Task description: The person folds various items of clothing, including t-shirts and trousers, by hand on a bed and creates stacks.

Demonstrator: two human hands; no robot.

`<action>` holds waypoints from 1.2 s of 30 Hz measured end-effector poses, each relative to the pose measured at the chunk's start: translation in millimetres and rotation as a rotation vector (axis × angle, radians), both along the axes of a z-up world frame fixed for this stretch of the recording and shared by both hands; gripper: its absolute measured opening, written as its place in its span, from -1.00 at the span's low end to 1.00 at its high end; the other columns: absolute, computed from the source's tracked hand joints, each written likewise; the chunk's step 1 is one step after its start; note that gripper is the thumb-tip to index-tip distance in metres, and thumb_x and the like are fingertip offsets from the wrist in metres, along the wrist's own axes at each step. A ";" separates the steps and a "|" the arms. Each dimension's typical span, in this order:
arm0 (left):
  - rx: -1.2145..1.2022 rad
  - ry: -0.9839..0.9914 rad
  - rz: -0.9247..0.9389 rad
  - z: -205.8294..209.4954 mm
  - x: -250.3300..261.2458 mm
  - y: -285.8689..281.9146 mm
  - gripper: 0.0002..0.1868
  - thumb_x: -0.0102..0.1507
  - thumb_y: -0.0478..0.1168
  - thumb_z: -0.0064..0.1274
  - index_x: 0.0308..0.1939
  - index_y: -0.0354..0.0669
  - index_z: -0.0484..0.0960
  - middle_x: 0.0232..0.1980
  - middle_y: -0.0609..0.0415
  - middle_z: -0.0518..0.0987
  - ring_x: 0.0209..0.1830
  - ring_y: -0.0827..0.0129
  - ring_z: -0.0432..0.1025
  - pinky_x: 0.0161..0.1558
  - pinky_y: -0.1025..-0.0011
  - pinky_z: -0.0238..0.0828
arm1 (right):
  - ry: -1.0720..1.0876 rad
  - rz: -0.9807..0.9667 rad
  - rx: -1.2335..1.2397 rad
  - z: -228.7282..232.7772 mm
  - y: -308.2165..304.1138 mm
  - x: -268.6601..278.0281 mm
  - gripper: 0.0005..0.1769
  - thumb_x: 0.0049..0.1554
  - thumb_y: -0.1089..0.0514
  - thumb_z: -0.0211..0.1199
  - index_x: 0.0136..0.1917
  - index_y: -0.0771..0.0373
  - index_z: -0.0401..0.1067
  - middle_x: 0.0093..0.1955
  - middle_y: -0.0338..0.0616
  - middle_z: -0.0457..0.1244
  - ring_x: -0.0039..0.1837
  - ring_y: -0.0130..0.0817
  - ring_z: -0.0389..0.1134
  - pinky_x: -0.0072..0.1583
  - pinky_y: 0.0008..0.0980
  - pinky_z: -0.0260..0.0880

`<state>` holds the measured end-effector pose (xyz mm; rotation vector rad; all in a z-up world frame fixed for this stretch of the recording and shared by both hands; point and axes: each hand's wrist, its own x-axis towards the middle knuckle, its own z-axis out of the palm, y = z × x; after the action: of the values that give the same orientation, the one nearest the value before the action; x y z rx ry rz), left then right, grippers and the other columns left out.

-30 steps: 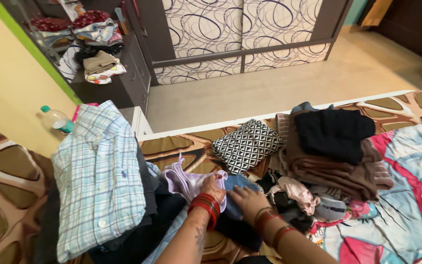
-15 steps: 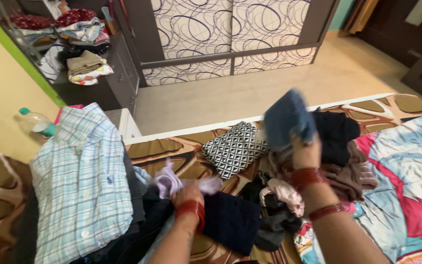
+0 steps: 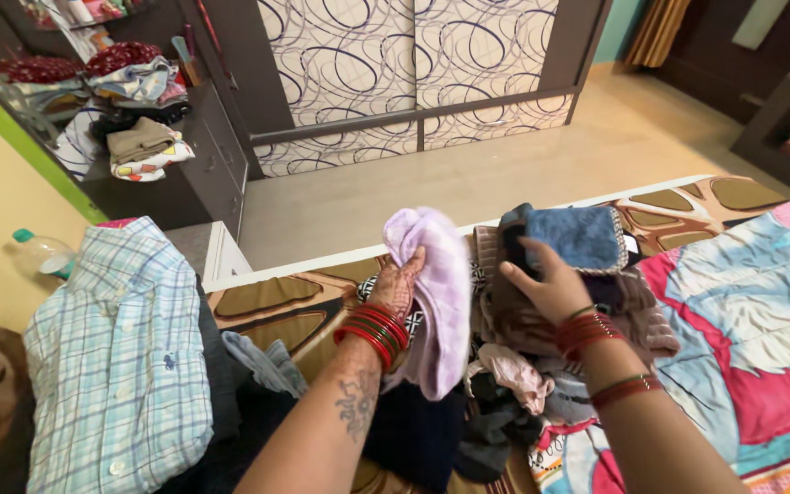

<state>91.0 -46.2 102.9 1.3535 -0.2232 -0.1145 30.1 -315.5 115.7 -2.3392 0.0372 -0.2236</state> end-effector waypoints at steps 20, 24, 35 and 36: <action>-0.110 0.408 0.073 -46.0 4.2 -8.0 -0.54 0.21 0.20 0.10 0.15 0.32 0.47 0.23 0.41 0.55 0.21 0.45 0.36 -0.05 0.23 0.38 | 0.232 -0.019 -1.171 -2.9 -77.6 21.8 -0.64 0.21 0.04 0.23 0.29 -0.10 0.44 0.54 -0.18 0.12 0.65 -0.03 -0.03 0.58 0.26 -0.08; -0.002 0.497 0.215 -145.1 21.3 43.9 -0.55 0.21 0.22 0.10 0.11 0.29 0.46 0.13 0.32 0.55 0.09 0.39 0.36 -0.12 0.17 0.35 | -0.222 -0.438 -0.558 -4.9 -22.5 -4.8 -0.39 -0.02 0.23 0.23 0.34 0.06 0.40 0.52 -0.15 0.13 0.52 0.05 0.06 0.39 0.26 0.01; -0.040 0.589 0.267 -201.7 16.7 86.7 -0.74 0.32 0.19 0.01 -0.01 0.29 0.53 -0.06 0.43 0.58 -0.06 0.44 0.34 -0.14 0.00 0.28 | 0.062 0.452 -0.345 -141.4 155.6 -64.0 0.08 -0.33 0.07 0.69 0.40 0.22 0.27 0.53 0.15 0.08 0.43 0.14 0.12 0.37 -0.12 0.20; -0.042 0.586 0.271 -188.1 12.6 86.6 -0.74 0.32 0.19 0.01 -0.01 0.29 0.53 -0.06 0.43 0.58 -0.06 0.44 0.34 -0.14 0.00 0.28 | 0.212 0.483 -0.331 -148.0 158.4 -65.8 0.25 -0.35 0.02 0.73 0.52 0.17 0.17 0.58 0.13 0.02 0.46 0.12 0.10 0.38 -0.14 0.19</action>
<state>103.6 40.4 -85.1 1.2406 0.4466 -0.2702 -35.7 -157.1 -32.2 -2.6035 -0.4895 0.2783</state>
